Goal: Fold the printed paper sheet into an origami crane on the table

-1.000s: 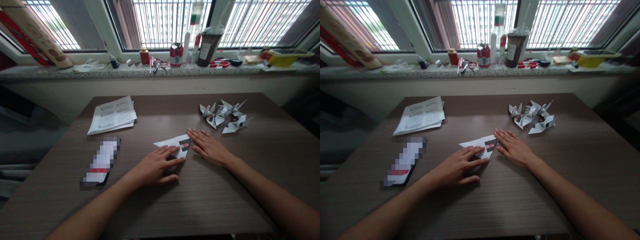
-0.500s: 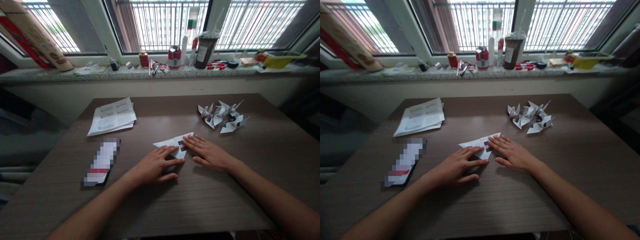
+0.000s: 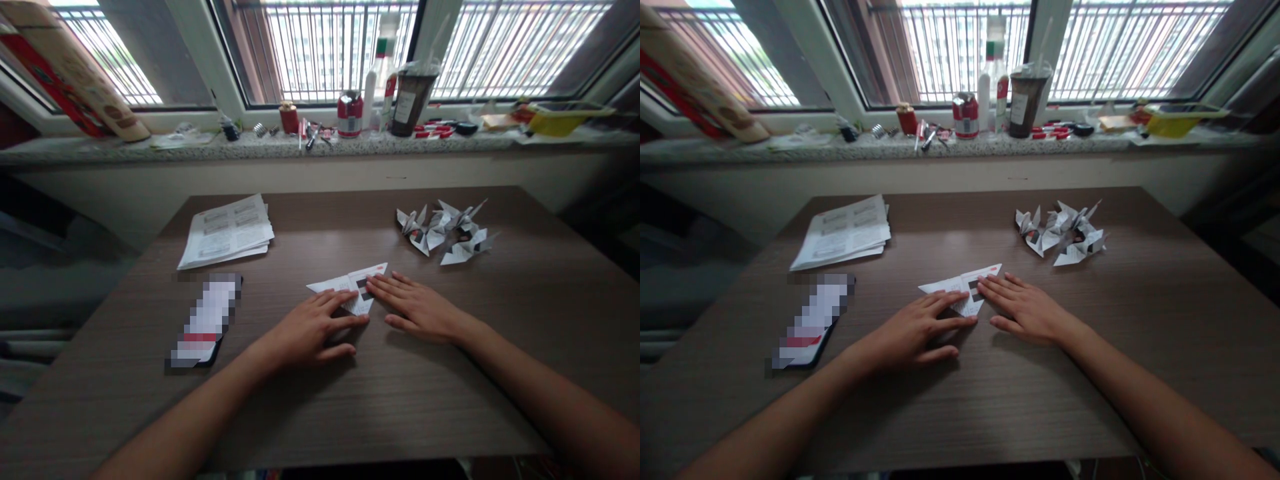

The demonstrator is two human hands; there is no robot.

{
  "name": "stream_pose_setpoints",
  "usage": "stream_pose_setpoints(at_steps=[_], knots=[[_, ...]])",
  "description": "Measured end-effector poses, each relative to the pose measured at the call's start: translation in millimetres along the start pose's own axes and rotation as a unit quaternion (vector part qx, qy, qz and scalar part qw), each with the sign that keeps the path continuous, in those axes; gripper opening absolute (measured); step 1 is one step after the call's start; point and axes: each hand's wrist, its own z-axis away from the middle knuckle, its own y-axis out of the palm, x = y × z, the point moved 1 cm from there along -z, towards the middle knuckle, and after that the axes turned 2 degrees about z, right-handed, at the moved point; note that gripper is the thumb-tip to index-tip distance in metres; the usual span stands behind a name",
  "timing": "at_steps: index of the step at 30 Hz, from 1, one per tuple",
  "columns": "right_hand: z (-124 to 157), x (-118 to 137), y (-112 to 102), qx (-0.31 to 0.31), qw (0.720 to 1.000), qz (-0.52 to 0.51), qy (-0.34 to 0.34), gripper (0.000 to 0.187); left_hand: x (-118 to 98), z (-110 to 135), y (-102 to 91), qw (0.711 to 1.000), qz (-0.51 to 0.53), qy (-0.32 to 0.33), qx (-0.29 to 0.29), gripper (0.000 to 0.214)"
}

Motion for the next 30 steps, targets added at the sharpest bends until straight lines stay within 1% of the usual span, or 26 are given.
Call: stream_pose_setpoints(at_steps=[3, 5, 17, 22, 27, 30], knots=[[1.4, -9.3, 2.7, -0.030, 0.998, 0.021, 0.053, 0.073, 0.0, 0.0, -0.2, 1.000, -0.004, -0.001, 0.004, 0.059], [2.1, -14.2, 3.5, -0.039, 0.997, 0.027, 0.069, 0.073, -0.2, -0.3, -0.7, 1.000, -0.005, -0.001, 0.006, 0.059], [4.1, -16.7, 3.9, -0.044, 0.997, 0.029, 0.057, 0.070, -0.4, -1.4, 2.1, 0.999, -0.032, 0.010, -0.007, 0.056], [5.3, -16.2, 1.8, -0.052, 0.997, 0.025, 0.058, 0.067, 3.7, -2.1, 4.5, 0.999, -0.051, 0.008, -0.014, 0.058], [6.3, -11.7, -2.6, -0.075, 0.996, 0.008, 0.047, 0.061, 9.8, -2.8, 5.0, 0.996, -0.080, -0.021, -0.036, 0.058], [6.6, -6.9, -5.3, -0.070, 0.997, -0.007, 0.028, 0.060, 12.2, -2.3, 3.7, 0.992, -0.094, -0.053, -0.061, 0.058]])
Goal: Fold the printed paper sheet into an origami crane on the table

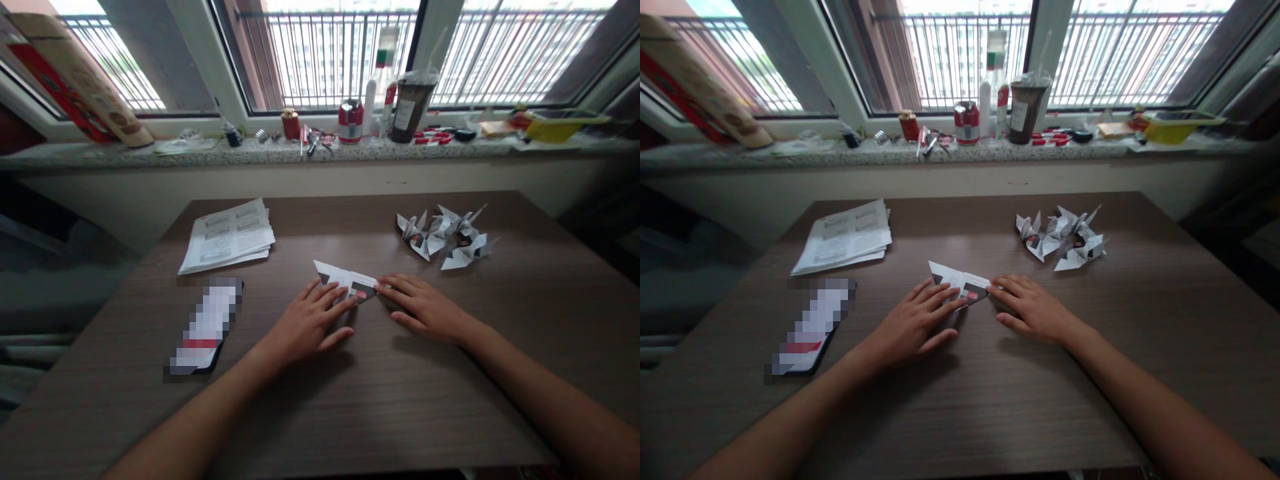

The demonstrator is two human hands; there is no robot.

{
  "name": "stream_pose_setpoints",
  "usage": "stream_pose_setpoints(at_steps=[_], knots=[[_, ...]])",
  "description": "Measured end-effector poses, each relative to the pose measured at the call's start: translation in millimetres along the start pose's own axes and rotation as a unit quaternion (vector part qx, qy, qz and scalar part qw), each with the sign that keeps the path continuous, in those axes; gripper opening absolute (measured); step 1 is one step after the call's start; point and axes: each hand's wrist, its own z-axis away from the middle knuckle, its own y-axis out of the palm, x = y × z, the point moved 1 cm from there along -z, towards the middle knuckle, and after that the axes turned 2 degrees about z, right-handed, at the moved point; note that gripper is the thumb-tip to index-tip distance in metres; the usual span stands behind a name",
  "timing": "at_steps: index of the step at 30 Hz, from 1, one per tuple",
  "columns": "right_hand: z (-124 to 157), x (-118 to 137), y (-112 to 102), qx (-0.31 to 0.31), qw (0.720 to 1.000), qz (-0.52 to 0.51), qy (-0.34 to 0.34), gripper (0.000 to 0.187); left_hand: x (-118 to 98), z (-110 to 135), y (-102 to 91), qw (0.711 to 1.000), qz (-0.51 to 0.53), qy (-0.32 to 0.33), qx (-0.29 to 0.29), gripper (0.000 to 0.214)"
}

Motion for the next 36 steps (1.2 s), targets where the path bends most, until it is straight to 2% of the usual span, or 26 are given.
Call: stream_pose_setpoints(at_steps=[4, 8, 18, 23, 29, 36], knots=[[-1.5, 5.6, -3.0, 0.002, 0.999, -0.026, -0.023, 0.057, 1.2, -0.7, -0.1, 0.999, -0.005, -0.033, -0.010, 0.057], [-3.2, 7.1, -5.2, -0.019, 0.998, -0.051, -0.018, 0.054, 0.4, -2.1, 0.7, 0.999, -0.004, -0.048, 0.001, 0.058], [-0.2, 6.4, -3.0, -0.079, 0.993, -0.081, -0.022, 0.042, 1.4, -3.1, 6.6, 1.000, -0.004, -0.024, -0.014, 0.057], [-4.3, 7.1, -3.9, -0.066, 0.995, -0.064, -0.031, 0.042, 2.1, -4.4, 10.7, 1.000, -0.006, -0.019, -0.006, 0.058], [-11.7, 10.4, -1.4, -0.026, 0.997, -0.047, -0.046, 0.055, 2.3, -6.4, 13.5, 1.000, 0.004, 0.000, -0.002, 0.058], [-14.9, 14.1, 5.3, -0.008, 0.997, -0.039, -0.065, 0.057, -3.5, -8.9, 9.7, 1.000, -0.003, 0.009, -0.014, 0.057]])
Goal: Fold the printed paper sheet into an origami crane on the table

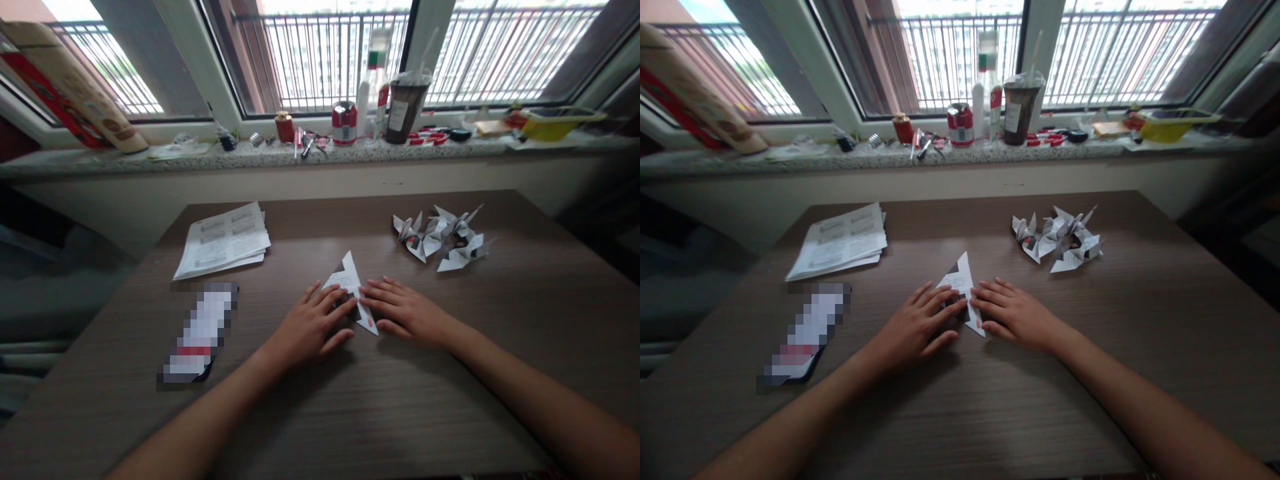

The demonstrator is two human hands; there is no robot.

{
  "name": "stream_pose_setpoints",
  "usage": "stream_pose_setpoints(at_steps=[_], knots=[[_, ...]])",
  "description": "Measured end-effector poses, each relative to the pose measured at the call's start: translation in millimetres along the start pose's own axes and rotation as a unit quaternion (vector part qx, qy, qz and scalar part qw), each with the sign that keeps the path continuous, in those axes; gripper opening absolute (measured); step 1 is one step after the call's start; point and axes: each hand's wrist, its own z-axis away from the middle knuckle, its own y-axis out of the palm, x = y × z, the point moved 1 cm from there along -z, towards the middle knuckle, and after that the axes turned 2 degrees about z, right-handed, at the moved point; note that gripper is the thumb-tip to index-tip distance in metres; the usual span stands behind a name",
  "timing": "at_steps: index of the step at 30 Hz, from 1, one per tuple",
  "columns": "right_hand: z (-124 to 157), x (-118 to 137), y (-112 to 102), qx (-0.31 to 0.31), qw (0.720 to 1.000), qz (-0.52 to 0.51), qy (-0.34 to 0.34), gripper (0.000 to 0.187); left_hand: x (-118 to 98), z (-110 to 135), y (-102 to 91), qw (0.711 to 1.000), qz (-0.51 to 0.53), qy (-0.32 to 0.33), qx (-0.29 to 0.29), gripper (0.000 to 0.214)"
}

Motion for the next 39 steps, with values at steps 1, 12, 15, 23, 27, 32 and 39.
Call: stream_pose_setpoints(at_steps=[1, 12, 15, 23, 27, 32, 39], knots=[[0.1, 0.4, 0.4, 0.001, 1.000, 0.004, 0.004, 0.057, -2.1, -0.2, -1.2, 1.000, 0.004, 0.005, 0.003, 0.058], [0.3, 6.2, -2.9, -0.004, 1.000, -0.011, -0.010, 0.053, -5.3, 0.7, -4.5, 1.000, -0.002, -0.013, -0.008, 0.052], [-1.5, 11.6, -2.6, -0.004, 0.999, -0.026, -0.025, 0.053, -3.3, 0.7, -2.8, 1.000, -0.007, -0.027, -0.014, 0.052], [-1.7, 5.2, -6.8, -0.045, 0.999, 0.002, 0.016, 0.051, 1.9, 1.3, 0.7, 1.000, 0.004, -0.021, -0.020, 0.049], [1.8, -3.2, -5.7, -0.047, 0.997, 0.018, 0.051, 0.048, 4.9, 1.3, -0.2, 1.000, 0.019, -0.014, -0.011, 0.043], [4.8, -5.5, -0.5, -0.036, 0.998, 0.000, 0.053, 0.043, 5.9, 0.4, -0.8, 1.000, 0.028, -0.008, -0.005, 0.038], [2.7, -3.3, -1.7, -0.057, 0.997, -0.032, 0.051, 0.037, 3.4, -2.9, -1.9, 0.999, 0.039, -0.014, -0.013, 0.036]])
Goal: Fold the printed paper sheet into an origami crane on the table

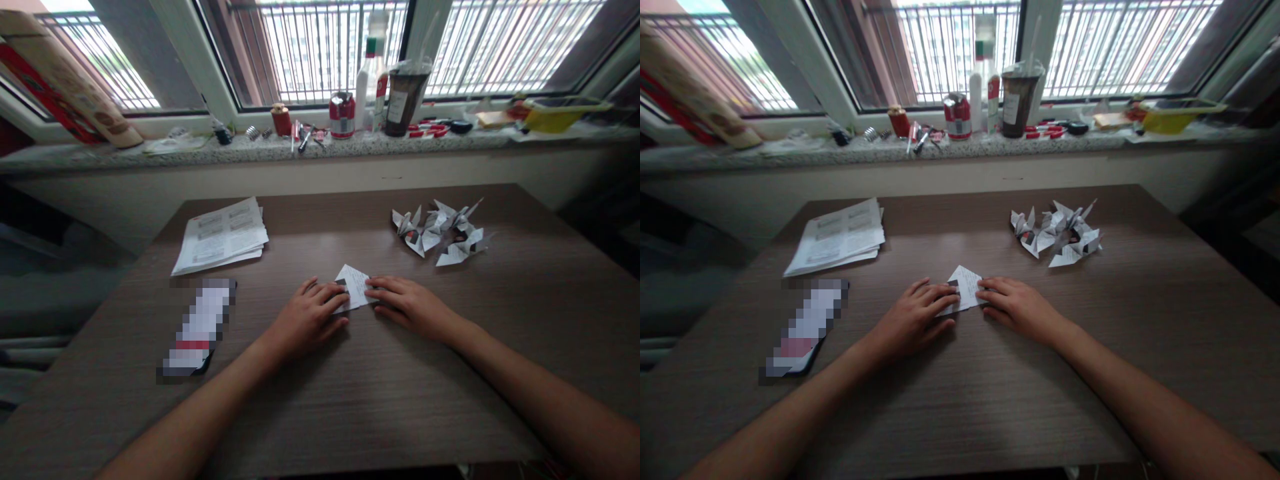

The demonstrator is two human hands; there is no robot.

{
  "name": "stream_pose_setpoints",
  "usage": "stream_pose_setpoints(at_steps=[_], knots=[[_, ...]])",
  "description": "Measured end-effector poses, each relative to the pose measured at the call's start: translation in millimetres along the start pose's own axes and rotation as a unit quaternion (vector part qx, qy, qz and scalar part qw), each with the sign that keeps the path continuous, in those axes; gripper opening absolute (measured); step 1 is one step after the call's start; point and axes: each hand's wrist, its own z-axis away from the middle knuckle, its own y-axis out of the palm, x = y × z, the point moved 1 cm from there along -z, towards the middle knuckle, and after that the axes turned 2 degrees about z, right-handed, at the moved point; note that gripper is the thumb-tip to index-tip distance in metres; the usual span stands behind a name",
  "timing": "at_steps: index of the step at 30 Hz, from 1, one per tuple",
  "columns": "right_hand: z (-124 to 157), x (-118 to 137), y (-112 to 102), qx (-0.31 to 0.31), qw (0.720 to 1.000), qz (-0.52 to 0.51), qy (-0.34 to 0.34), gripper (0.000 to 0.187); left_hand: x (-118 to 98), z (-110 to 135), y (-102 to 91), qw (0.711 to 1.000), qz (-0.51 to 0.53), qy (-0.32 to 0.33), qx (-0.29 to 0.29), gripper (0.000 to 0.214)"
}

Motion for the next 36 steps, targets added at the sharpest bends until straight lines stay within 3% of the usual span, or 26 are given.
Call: stream_pose_setpoints(at_steps=[7, 19, 27, 36], knots=[[-0.5, 2.4, 1.9, -0.002, 1.000, -0.008, -0.006, 0.031, -3.5, -4.9, 0.0, 0.999, -0.012, -0.029, -0.010, 0.051], [-2.7, 3.4, 1.6, 0.000, 0.999, -0.046, 0.003, 0.029, -2.4, -16.8, 3.7, 0.999, 0.014, -0.036, -0.015, 0.035], [-13.3, 2.6, -7.3, 0.033, 0.999, -0.020, -0.007, 0.024, -0.3, -14.6, 8.3, 0.998, 0.024, -0.028, -0.046, 0.037], [-10.5, 2.4, -6.2, 0.019, 0.998, 0.039, -0.046, 0.018, -3.4, -15.0, 7.0, 0.998, 0.026, -0.019, -0.060, 0.033]])
